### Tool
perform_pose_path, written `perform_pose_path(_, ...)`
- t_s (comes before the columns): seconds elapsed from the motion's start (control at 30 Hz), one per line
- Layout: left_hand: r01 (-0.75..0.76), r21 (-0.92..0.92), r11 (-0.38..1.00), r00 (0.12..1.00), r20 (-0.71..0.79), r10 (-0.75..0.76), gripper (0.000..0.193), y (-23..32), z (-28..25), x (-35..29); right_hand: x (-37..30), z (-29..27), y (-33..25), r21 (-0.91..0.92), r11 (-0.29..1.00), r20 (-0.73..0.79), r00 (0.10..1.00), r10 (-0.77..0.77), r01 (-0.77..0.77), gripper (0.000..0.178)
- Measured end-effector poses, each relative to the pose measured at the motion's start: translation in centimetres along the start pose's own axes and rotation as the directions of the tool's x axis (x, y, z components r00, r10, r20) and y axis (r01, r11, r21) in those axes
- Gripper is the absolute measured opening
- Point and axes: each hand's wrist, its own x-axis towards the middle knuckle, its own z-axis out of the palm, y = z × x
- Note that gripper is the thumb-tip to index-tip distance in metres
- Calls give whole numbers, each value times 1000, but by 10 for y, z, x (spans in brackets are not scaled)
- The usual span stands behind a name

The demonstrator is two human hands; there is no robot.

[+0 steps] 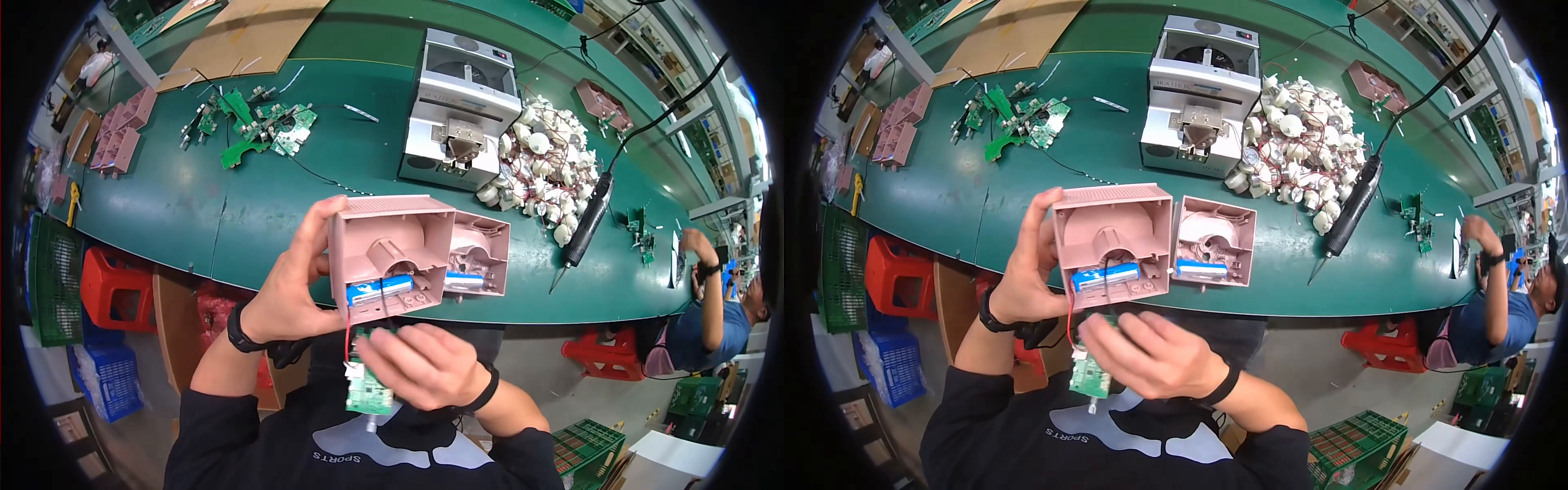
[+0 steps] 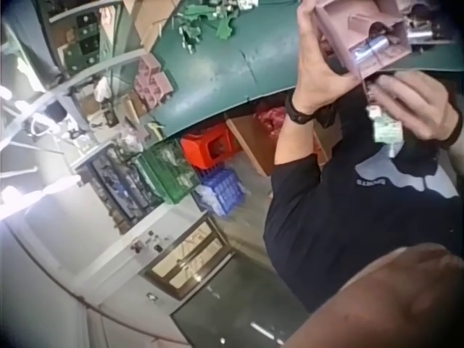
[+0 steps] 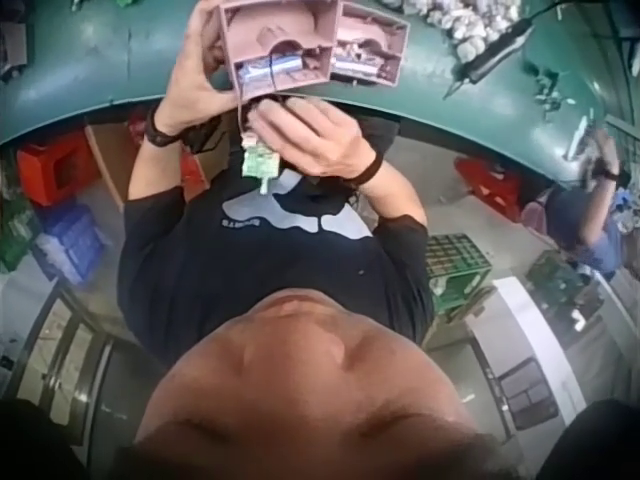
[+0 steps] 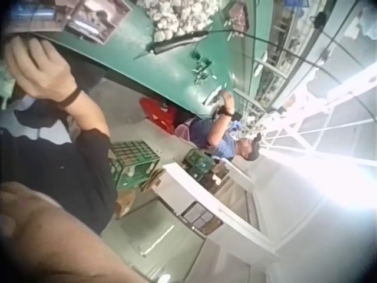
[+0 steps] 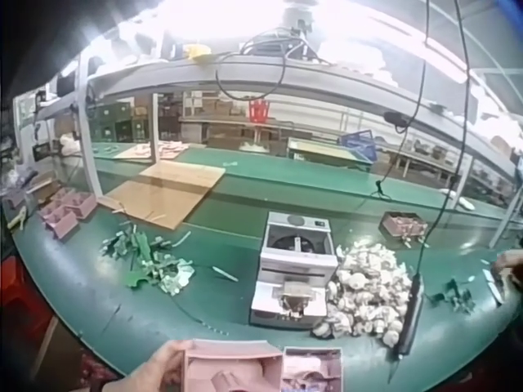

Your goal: The person fits a circuit board into a pink plastic housing, picks up a motor from a pile, and places it into the housing. They then use a power screwdriver to secure the components, repeating these actions for a second housing.

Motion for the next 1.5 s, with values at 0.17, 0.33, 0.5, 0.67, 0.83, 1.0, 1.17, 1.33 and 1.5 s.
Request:
perform_pose_path(0.17,-41,-255,966,990,-138,6,131,6,-5,-1,-38,25,-5,65,972,-274,933,234,-225,32)
perform_pose_path(0.33,-2,-343,939,981,-183,-65,136,3,-7,-9,-27,40,-15,513,493,46,596,802,-703,35)
perform_pose_path(0.5,44,-559,828,956,-218,-198,136,3,-1,-20,-11,46,-20,674,259,281,563,777,-692,35)
perform_pose_path(0.67,112,-689,717,934,-174,-313,136,0,3,-25,-18,54,-12,765,118,447,654,611,-633,24)
perform_pose_path(0.83,209,-518,829,941,-124,-315,131,-15,-2,-22,-19,60,-17,654,21,533,480,697,-756,17)
perform_pose_path(1.0,151,288,946,988,-80,-134,119,-36,-22,-6,-39,76,-16,562,250,341,497,798,-788,16)
perform_pose_path(1.17,87,480,873,996,-55,-69,114,-36,-26,11,-49,76,-18,349,494,244,587,772,-796,27)
perform_pose_path(1.33,125,639,759,992,-75,-100,107,-22,-27,15,-31,56,-31,5,691,202,678,707,-723,32)
perform_pose_path(1.5,158,591,791,973,42,-226,72,-4,-88,23,-55,26,-49,-70,667,342,610,715,-742,31)
